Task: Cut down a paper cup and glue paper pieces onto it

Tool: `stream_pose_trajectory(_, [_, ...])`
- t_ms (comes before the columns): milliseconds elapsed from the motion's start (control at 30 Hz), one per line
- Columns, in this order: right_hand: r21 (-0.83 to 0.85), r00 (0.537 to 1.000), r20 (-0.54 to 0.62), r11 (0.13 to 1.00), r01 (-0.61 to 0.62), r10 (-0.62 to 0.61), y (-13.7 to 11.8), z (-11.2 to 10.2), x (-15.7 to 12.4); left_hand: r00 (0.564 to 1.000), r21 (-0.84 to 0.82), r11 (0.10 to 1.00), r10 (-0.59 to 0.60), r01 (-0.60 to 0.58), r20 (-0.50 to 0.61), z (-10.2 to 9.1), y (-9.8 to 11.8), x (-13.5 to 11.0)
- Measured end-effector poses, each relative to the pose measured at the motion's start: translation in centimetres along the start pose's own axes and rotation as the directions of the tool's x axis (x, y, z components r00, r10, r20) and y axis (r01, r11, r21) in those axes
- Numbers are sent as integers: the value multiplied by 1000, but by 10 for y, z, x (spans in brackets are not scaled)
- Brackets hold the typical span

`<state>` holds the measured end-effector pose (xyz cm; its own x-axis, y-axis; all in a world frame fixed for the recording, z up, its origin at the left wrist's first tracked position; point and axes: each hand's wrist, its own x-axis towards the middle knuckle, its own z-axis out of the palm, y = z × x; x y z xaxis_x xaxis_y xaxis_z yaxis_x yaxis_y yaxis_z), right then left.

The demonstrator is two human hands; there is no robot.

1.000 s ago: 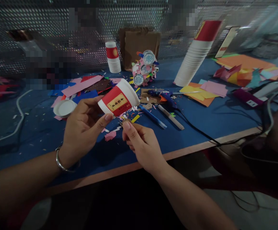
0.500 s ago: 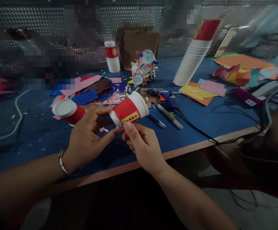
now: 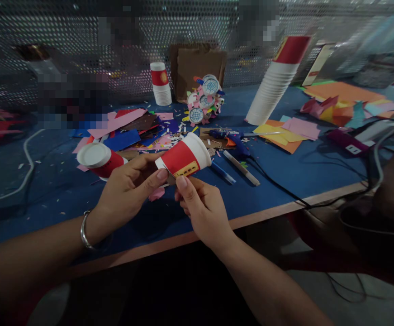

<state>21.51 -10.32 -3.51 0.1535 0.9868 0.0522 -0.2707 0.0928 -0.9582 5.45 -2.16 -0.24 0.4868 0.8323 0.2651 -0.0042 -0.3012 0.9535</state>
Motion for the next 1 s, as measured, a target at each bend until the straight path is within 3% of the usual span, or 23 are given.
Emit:
stream_pose_trajectory(200, [-68, 1000, -12, 997, 22, -23, 2, -2, -3, 1000, -16, 1000, -7, 7, -28, 1, -1, -4])
stream_pose_trajectory(700, [-87, 998, -22, 994, 60, -62, 1, 0, -2, 962, 257, 940, 257, -226, -94, -2, -2, -6])
stream_pose_trajectory(800, [-86, 998, -2, 994, 68, -69, 1, -1, -3, 945, 377, 879, 326, -292, -28, -5, 0, -6])
stream_pose_trajectory(900, [-110, 997, 11, 991, 78, -77, 2, -2, -4, 894, 522, 749, 445, -408, 59, -8, 3, -5])
stream_pose_trajectory(1000, [-148, 995, 2, 984, 96, -97, 3, -3, -6, 853, 589, 668, 517, -455, 71, -9, 4, -6])
